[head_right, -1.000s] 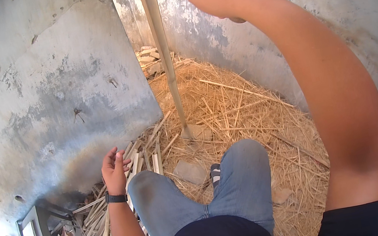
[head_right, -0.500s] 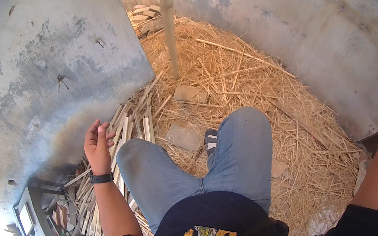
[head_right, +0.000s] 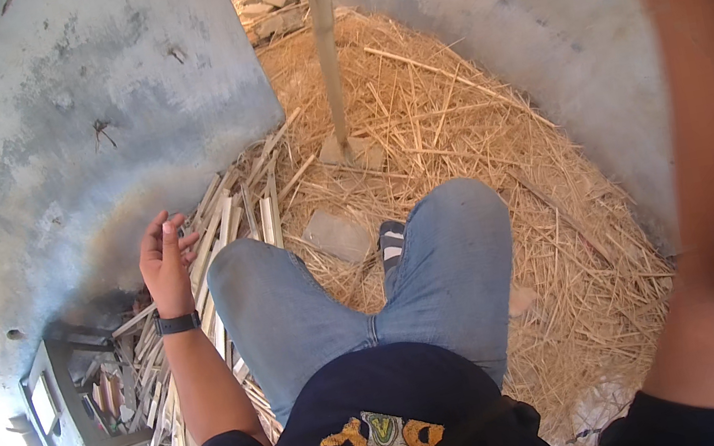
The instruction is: The person sits on a straw-covered floor and uses a curved knife to split long bamboo poles into thin strips. They hold the pole vertically and strike it with another piece of bamboo to drive the knife through, repeating the process to create multiple strips.
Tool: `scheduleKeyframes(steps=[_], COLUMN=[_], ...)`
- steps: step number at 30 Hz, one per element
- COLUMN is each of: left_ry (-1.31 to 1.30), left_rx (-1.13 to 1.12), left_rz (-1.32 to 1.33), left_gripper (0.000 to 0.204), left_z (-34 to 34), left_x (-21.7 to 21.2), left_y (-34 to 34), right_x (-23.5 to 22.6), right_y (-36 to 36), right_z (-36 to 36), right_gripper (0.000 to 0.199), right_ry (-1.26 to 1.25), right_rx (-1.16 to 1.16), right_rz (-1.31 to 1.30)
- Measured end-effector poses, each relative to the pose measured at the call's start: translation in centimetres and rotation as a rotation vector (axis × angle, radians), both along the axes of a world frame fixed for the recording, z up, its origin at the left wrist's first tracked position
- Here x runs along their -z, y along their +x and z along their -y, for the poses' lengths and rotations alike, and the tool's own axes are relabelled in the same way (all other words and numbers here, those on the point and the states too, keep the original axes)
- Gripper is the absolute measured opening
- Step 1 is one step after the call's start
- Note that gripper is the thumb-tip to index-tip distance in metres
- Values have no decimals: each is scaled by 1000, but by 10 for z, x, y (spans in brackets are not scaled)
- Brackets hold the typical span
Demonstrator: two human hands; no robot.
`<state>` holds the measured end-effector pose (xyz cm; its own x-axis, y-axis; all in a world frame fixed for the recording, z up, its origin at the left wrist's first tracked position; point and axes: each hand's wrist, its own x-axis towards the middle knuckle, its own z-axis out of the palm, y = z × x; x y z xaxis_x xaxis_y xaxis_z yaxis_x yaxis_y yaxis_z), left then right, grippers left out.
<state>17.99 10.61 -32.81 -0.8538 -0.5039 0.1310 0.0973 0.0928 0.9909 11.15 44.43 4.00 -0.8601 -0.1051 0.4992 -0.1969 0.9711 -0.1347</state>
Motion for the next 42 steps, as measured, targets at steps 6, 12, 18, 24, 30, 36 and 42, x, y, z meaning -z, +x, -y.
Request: scheduleKeyframes(steps=[6, 12, 18, 24, 30, 36, 42], left_ry=[-23, -10, -28, -34, -19, 6, -34], left_rx=[9, 0, 0, 0, -26, 22, 17], left_rz=[-21, -27, -34, -24, 6, -22, -36], left_gripper=[44, 44, 45, 49, 46, 45, 46], left_z=[11, 7, 7, 11, 11, 1, 12], left_x=[2, -7, -11, -3, 0, -7, -13], left_y=[14, 20, 20, 21, 31, 23, 31], right_x=[-14, -12, -11, -73, 5, -16, -56], right_y=[-19, -42, -49, 44, -3, -4, 25], right_z=[10, -7, -17, 9, 5, -5, -10], right_gripper=[47, 51, 53, 38, 41, 46, 37], right_ry=[-37, -293, -284, -264, -267, -298, -248], right_rx=[1, -177, -186, 37, -95, -149, -60], right_rz=[126, 191, 46, 6, 160, 182, 11])
